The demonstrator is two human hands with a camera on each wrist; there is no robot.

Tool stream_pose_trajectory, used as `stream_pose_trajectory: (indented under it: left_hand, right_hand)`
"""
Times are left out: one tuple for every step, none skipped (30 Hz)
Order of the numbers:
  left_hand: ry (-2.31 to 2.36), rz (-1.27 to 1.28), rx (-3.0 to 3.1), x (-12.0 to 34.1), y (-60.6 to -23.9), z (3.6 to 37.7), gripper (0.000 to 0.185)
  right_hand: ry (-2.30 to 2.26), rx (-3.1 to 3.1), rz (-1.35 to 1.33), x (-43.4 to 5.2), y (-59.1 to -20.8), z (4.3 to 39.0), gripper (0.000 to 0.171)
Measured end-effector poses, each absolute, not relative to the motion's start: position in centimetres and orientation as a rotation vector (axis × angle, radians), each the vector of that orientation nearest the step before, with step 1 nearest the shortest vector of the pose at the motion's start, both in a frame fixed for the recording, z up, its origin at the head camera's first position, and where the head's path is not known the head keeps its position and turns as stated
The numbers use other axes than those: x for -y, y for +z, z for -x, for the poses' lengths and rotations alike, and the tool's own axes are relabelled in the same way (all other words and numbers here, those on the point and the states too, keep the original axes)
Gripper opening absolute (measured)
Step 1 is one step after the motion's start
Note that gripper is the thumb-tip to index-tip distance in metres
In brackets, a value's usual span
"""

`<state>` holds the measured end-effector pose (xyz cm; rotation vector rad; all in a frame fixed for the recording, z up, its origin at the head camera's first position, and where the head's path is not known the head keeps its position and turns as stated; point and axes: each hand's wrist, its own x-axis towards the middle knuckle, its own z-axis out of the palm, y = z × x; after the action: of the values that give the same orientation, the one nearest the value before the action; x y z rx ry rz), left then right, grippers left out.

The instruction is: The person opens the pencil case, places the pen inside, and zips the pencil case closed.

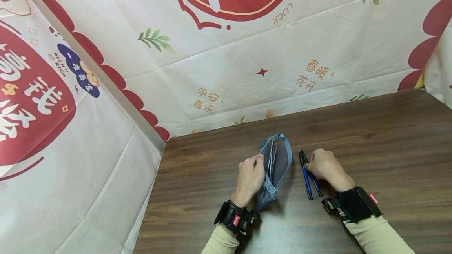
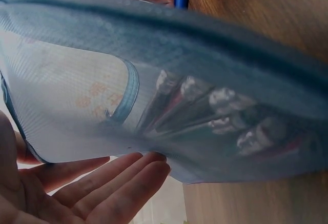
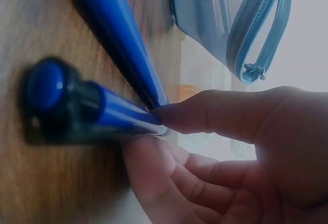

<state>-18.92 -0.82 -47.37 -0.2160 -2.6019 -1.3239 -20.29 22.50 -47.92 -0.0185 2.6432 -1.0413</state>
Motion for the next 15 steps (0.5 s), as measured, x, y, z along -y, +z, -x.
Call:
stream_pose_trajectory:
  left_hand:
    - [-1.326, 0.22, 2.602, 0.82, -47.34, 18.91, 0.045]
    - [-1.331, 0.223, 2.603, 0.82, -47.32, 18.89, 0.045]
    - [-1.335, 0.225, 2.603, 0.82, -47.3, 18.89, 0.045]
    - [-1.342, 0.228, 2.603, 0.82, -47.27, 18.88, 0.046]
    - [-1.345, 0.23, 2.604, 0.82, -47.28, 18.88, 0.046]
    - [-1.349, 0.231, 2.603, 0.82, -47.26, 18.87, 0.046]
    - [-1.35, 0.234, 2.604, 0.82, -47.26, 18.85, 0.046]
    - [-1.352, 0.235, 2.604, 0.82, -47.25, 18.84, 0.046]
    - [-1.352, 0.236, 2.604, 0.8, -47.24, 18.82, 0.046]
    - [-1.349, 0.237, 2.605, 0.79, -47.26, 18.82, 0.046]
    - [-1.341, 0.237, 2.605, 0.78, -47.28, 18.8, 0.046]
    - [-1.34, 0.236, 2.604, 0.78, -47.29, 18.79, 0.046]
    - [-1.341, 0.235, 2.603, 0.76, -47.33, 18.79, 0.047]
    - [-1.338, 0.232, 2.604, 0.76, -47.34, 18.77, 0.047]
    - [-1.338, 0.231, 2.605, 0.76, -47.37, 18.75, 0.047]
  right_hand:
    - [-1.039, -2.645, 0.019, -22.48, -47.93, 20.25, 0.029]
    - [-1.037, -2.646, 0.024, -22.48, -47.93, 20.22, 0.031]
    - [-1.032, -2.641, 0.019, -22.47, -47.93, 20.24, 0.032]
    - [-1.027, -2.638, 0.016, -22.46, -47.92, 20.24, 0.034]
    - [-1.021, -2.636, 0.013, -22.43, -47.89, 20.24, 0.036]
    - [-1.015, -2.634, 0.011, -22.41, -47.9, 20.26, 0.038]
    - [-1.011, -2.632, 0.008, -22.39, -47.9, 20.28, 0.039]
    - [-1.007, -2.628, 0.004, -22.38, -47.91, 20.3, 0.04]
    - [-1.004, -2.623, -0.004, -22.34, -47.92, 20.3, 0.041]
    - [-1.003, -2.624, -0.005, -22.3, -47.94, 20.29, 0.041]
    - [-1.002, -2.623, -0.005, -22.28, -47.96, 20.28, 0.042]
    - [-1.003, -2.623, -0.006, -22.27, -47.98, 20.28, 0.042]
    - [-1.003, -2.623, -0.006, -22.25, -47.98, 20.27, 0.042]
    - [-1.003, -2.622, -0.005, -22.25, -47.98, 20.26, 0.042]
    - [-1.003, -2.621, -0.003, -22.25, -47.97, 20.25, 0.042]
